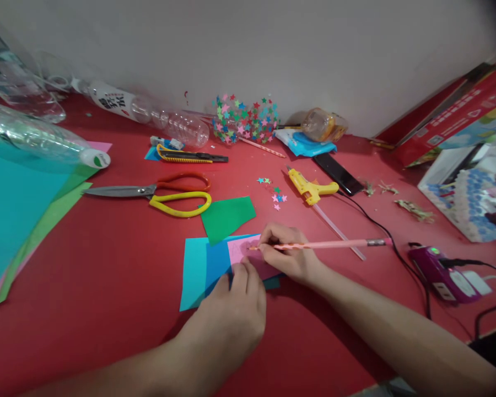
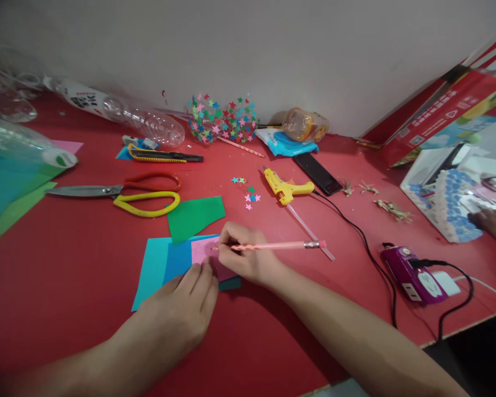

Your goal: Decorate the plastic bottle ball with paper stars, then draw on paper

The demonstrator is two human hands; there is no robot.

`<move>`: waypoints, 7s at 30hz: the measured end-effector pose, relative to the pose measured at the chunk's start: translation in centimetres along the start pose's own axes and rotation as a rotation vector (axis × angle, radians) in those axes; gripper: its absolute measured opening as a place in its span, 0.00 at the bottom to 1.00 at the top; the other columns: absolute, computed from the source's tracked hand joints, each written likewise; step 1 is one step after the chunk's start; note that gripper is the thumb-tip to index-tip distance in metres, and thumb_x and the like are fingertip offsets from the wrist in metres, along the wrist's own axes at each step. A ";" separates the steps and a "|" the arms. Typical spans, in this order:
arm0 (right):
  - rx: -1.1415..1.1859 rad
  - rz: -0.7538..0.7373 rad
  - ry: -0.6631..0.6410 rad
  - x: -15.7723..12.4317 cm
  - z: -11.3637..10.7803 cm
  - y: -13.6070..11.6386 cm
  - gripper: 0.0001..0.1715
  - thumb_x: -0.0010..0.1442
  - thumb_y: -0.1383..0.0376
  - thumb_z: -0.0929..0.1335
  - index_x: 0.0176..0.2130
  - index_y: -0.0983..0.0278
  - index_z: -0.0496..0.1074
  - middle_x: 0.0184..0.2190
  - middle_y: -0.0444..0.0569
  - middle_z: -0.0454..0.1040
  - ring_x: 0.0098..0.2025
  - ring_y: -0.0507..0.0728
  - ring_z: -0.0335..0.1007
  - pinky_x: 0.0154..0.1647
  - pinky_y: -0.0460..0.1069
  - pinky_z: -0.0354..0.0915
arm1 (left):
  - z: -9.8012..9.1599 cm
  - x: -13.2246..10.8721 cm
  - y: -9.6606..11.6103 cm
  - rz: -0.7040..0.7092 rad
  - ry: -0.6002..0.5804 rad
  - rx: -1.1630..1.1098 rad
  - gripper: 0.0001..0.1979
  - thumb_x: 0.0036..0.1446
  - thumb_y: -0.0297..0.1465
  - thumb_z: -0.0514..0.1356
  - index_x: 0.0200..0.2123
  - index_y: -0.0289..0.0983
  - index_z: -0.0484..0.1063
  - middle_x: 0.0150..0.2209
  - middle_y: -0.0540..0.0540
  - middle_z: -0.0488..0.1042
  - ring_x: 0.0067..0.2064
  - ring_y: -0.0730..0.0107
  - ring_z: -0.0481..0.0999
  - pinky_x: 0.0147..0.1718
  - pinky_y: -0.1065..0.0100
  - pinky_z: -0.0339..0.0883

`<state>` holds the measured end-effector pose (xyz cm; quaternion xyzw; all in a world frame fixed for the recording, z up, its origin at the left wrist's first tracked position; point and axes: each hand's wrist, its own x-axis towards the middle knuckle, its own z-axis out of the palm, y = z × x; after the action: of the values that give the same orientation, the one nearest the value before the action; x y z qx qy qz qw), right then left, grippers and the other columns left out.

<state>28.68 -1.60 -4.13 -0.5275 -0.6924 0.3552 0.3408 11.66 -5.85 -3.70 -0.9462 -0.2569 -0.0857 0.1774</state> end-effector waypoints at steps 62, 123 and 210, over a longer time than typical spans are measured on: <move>0.032 0.036 -0.023 0.3 -0.2 0.6 0.06 0.49 0.70 0.65 0.23 0.64 0.62 0.18 0.38 0.62 0.20 0.46 0.55 0.19 0.41 0.51 | -0.3 0.3 -0.5 0.050 -0.015 -0.069 0.18 0.46 0.18 0.51 0.39 0.24 0.76 0.38 0.29 0.78 0.34 0.56 0.77 0.26 0.64 0.72; -0.009 -0.008 -0.041 0.2 -0.3 0.6 0.08 0.49 0.70 0.64 0.23 0.62 0.58 0.18 0.37 0.59 0.21 0.47 0.52 0.20 0.42 0.49 | -0.1 0.4 -0.5 0.058 -0.012 -0.045 0.17 0.48 0.19 0.51 0.40 0.25 0.75 0.37 0.31 0.78 0.34 0.58 0.77 0.26 0.65 0.70; 0.105 -0.022 -0.108 0.1 -0.4 0.8 0.05 0.49 0.74 0.64 0.25 0.64 0.64 0.20 0.39 0.63 0.21 0.46 0.54 0.20 0.41 0.51 | -0.4 0.4 -0.5 0.008 -0.021 -0.036 0.16 0.48 0.19 0.51 0.38 0.28 0.75 0.38 0.32 0.79 0.33 0.58 0.77 0.24 0.65 0.70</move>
<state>29.43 -1.34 -4.58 -0.4812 -0.6961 0.4151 0.3340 11.73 -5.43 -3.12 -0.9511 -0.2531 -0.0797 0.1580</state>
